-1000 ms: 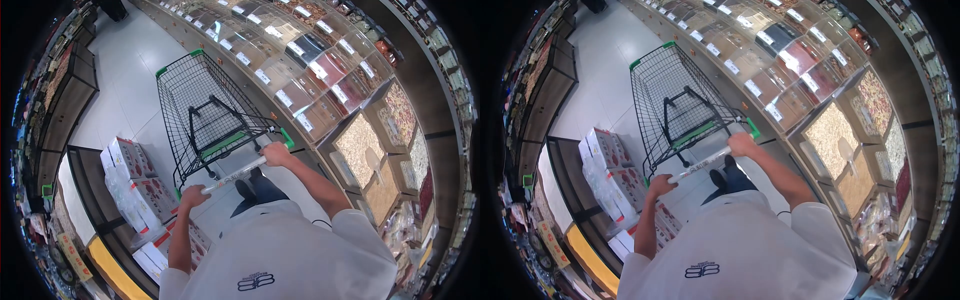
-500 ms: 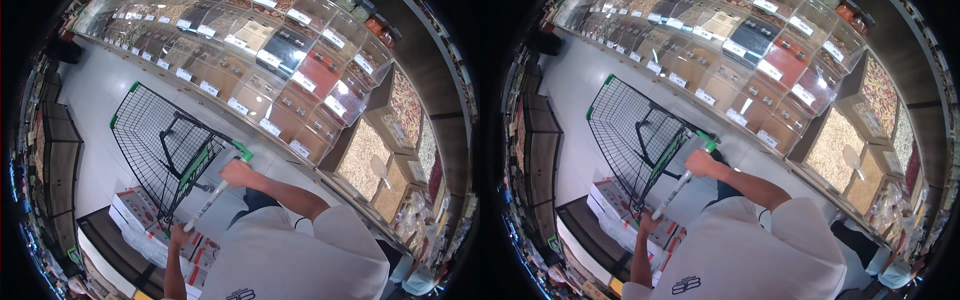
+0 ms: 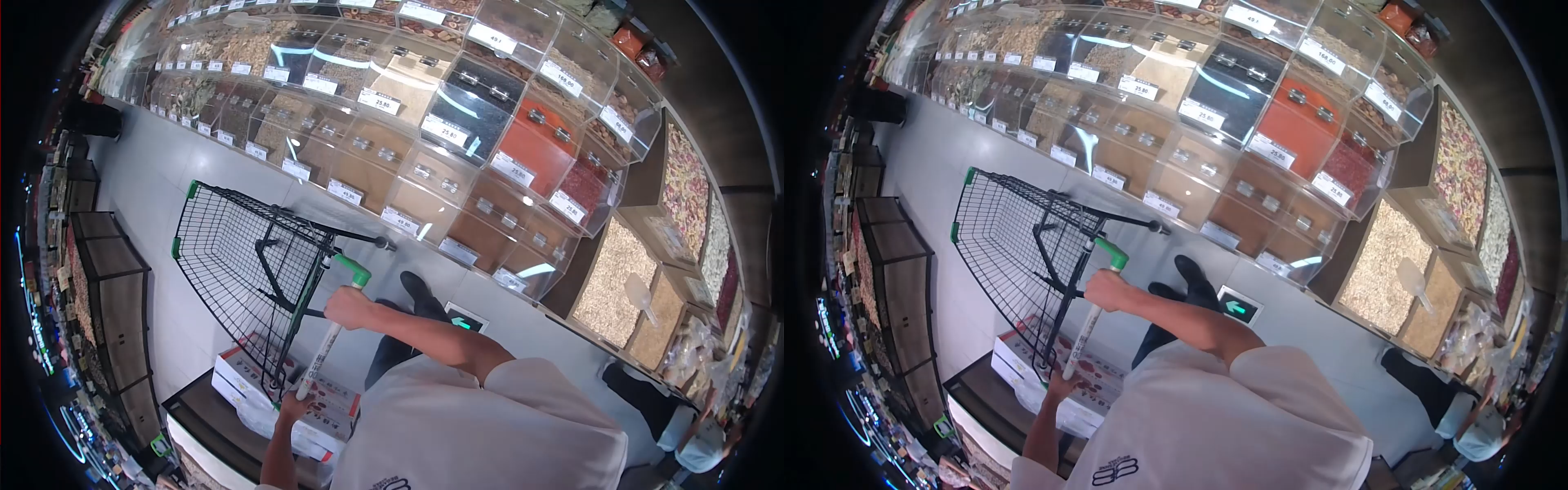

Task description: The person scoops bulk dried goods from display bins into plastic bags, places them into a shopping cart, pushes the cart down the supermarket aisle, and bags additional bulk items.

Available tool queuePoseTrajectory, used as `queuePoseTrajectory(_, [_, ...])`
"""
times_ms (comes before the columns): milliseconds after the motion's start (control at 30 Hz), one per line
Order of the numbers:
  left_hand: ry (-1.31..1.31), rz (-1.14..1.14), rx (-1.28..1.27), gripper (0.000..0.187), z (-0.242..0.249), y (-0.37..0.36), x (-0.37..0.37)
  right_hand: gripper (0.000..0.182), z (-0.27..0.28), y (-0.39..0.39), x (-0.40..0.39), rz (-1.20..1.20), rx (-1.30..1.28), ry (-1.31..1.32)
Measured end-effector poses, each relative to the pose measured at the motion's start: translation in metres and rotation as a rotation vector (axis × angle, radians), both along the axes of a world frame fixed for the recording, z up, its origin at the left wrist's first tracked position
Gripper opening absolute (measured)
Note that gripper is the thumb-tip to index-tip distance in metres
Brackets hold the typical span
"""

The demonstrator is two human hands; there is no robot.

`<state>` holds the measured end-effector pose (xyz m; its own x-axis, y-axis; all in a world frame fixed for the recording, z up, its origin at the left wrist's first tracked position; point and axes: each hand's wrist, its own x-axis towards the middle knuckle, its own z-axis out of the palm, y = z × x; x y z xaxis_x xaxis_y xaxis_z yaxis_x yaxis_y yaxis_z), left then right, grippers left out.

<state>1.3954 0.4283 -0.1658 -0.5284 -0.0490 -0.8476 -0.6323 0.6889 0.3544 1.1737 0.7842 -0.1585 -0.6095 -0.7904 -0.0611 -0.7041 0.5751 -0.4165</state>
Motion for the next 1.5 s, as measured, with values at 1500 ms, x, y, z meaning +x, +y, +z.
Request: queuePoseTrajectory(1500, [0.366, -0.118, -0.256, 0.032, 0.044, -0.126, -0.222, 0.019, 0.021, -0.183, -0.228, 0.067, 0.2, -0.128])
